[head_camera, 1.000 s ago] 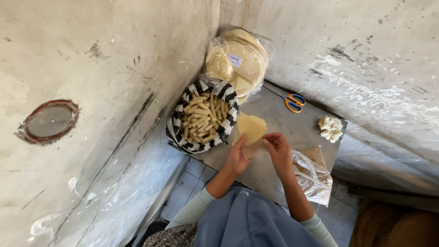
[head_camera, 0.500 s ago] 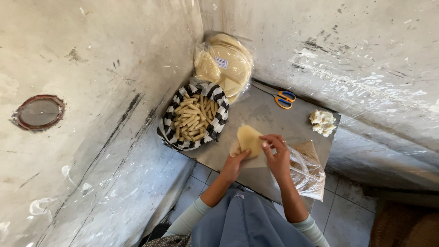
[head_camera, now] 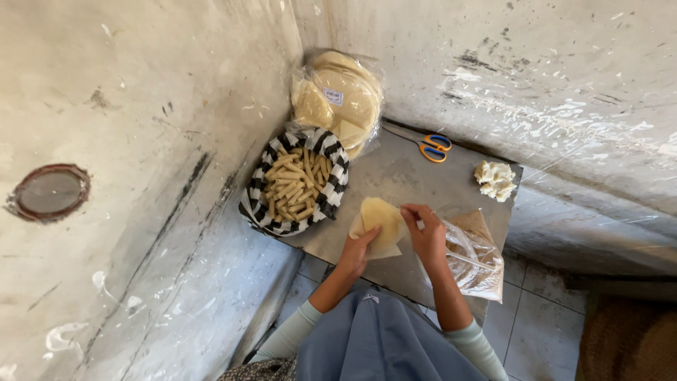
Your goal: The person folds thin wrappers around small food rolls by hand on a table and places the finished items into a striped basket.
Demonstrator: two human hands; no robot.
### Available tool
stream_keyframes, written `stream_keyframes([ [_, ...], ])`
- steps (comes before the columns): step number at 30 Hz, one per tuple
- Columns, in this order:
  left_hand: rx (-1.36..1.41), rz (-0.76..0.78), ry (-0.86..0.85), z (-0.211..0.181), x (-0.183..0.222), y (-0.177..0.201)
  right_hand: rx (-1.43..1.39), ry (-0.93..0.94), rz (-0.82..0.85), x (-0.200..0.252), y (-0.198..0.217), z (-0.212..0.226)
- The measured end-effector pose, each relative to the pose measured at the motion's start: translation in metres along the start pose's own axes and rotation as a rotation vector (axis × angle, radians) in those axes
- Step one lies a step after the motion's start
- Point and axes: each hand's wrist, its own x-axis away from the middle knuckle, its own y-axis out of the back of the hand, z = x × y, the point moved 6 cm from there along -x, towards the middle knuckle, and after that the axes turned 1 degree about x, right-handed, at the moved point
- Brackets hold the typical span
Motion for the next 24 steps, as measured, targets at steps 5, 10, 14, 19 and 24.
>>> stream_keyframes([
  [5, -0.078, -0.015, -0.014, -0.013, -0.008, 0.028, -0.151, -0.084, 0.042, -0.057, -0.068, -0.05],
  [10, -0.21, -0.035, 0.064, -0.021, -0.02, 0.07, -0.549, -0.572, 0.229, -0.105, -0.194, -0.117],
  [14, -0.25, 0.011, 0.122, -0.029, -0.026, 0.095, -0.457, -0.582, 0.062, -0.146, -0.248, -0.134],
  [19, -0.366, 0.055, 0.219, -0.03, -0.044, 0.116, -0.444, -0.734, -0.115, -0.183, -0.266, -0.134],
  [24, -0.331, 0.174, 0.255, -0.041, -0.058, 0.124, -0.718, -0.507, -0.017, -0.197, -0.231, -0.062],
])
